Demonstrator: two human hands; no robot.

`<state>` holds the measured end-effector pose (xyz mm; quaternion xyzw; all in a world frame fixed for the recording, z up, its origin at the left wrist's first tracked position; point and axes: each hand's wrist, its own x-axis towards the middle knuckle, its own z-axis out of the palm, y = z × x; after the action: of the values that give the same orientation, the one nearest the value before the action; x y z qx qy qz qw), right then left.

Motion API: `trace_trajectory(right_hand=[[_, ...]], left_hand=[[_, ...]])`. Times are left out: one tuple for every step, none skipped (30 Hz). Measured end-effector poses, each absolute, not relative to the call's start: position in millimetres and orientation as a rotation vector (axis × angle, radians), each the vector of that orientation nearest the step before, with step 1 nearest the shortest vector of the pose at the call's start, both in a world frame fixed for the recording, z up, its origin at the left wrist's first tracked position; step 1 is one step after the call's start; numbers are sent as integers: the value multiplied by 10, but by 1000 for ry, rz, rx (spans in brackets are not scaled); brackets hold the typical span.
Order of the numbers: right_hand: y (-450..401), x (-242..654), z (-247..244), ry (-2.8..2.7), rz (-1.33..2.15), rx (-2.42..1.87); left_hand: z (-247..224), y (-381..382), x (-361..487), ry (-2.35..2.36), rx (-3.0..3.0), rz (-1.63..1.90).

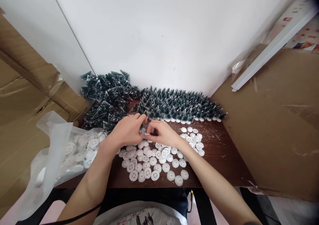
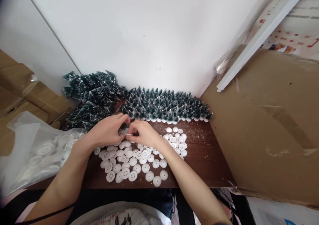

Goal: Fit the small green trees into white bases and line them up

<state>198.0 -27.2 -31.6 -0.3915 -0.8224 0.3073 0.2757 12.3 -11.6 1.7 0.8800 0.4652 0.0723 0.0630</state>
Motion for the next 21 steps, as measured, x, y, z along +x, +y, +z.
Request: trace_trajectory(right_hand=[[-266,1992,-317,-2131,902,-1066],[-259,2003,-320,-2045,975,-1084],[-250,2015,-323,-1958,1040,-1096],[-241,2025,-326,-1876,1094,-1098],[-232,2033,-328,-1799,1143,-1085],[-224,2038,-328,-1727,1189,-1057],[-218,2042,-326,-1657,1232,-1019],[-213,2043,-321,-1588,1269,-974],[-210,2043,-314,-1520,1297,-929],[-208,2042,-304,-1454,1315,-891],[-208,2041,-293,-1393,1325,-865],[-209,2040,-280,-1339,1331,-853],[-210,2040,-266,-1288,1333,-849],[-211,2039,-253,-1242,1337,-848],[-212,2039,-240,-1198,1344,-843],[-212,2039,-229,-1154,1354,-831],[-211,2039,-220,-1108,1367,-812],[-209,2038,-214,-1061,1379,-790],[-208,2037,-210,-1016,1390,-771],[-206,2037,-209,-977,1397,-760],[-205,2036,-210,-944,1398,-757]], left_hand=[[4,-112,121,1412,2650,222],[1,-106,118,1404,2629,253],[5,-97,115,1382,2595,315],[17,-87,111,1346,2552,402],[36,-78,110,1304,2506,500],[58,-70,110,1264,2460,600],[81,-65,115,1233,2414,699],[102,-63,124,1212,2362,799],[118,-65,136,1197,2304,893],[128,-68,151,1182,2237,978],[130,-71,167,1166,2167,1055],[125,-74,184,1151,2100,1121],[113,-75,200,1138,2041,1175],[96,-73,214,1130,1996,1214],[77,-70,227,1124,1964,1245],[58,-67,239,1124,1939,1271],[41,-63,251,1127,1919,1291],[27,-61,263,1133,1900,1311],[17,-61,274,1139,1879,1334],[10,-62,285,1146,1855,1360],[5,-65,296,1154,1830,1386]])
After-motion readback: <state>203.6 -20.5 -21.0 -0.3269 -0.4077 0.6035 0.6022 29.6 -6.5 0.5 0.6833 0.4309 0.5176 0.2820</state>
